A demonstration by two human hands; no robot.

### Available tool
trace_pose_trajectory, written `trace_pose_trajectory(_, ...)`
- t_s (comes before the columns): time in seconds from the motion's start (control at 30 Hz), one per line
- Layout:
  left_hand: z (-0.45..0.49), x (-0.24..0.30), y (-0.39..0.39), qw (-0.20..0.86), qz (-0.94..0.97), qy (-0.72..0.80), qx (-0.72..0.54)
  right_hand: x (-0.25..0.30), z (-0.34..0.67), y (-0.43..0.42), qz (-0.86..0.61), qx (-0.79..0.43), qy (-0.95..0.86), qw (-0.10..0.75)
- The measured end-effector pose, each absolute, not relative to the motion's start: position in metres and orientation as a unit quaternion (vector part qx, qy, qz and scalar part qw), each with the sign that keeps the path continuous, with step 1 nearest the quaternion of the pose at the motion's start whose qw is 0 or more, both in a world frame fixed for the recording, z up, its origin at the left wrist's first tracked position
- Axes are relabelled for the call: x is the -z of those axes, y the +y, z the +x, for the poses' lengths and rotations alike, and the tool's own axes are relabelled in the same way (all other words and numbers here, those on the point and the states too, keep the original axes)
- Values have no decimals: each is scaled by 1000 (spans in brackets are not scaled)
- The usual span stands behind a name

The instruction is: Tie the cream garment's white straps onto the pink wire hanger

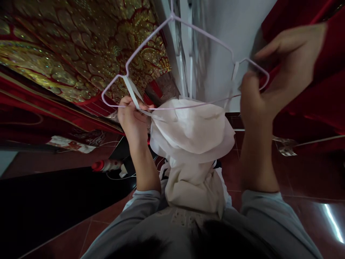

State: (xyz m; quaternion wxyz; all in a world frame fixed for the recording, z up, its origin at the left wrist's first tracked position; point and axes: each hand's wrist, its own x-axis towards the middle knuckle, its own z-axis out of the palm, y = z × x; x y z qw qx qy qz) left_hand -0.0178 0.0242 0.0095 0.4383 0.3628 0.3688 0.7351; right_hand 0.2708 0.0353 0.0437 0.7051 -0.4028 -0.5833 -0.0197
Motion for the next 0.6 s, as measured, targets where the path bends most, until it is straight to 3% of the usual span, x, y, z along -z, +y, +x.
trace_pose_trajectory(0.07, -18, -10, 24, 446, 364, 370, -729, -30, 250, 19, -372, 101, -688, 615)
trace_pose_trajectory(0.13, -18, -6, 21, 463, 374, 360, -719, -16, 228, 4, -361, 49, -811, 458)
trace_pose_trajectory(0.2, -19, 2, 16, 478, 389, 349, -705, -4, 212, -5, -409, 59, -826, 383)
trace_pose_trajectory(0.43, -27, 4, -26, 367, 528, 425, -637, 15, 203, 1, -475, 47, -763, 435)
trace_pose_trajectory(0.6, -41, -41, -29, 412, 496, 345, -682, 26, 198, 0, -472, 40, -758, 448)
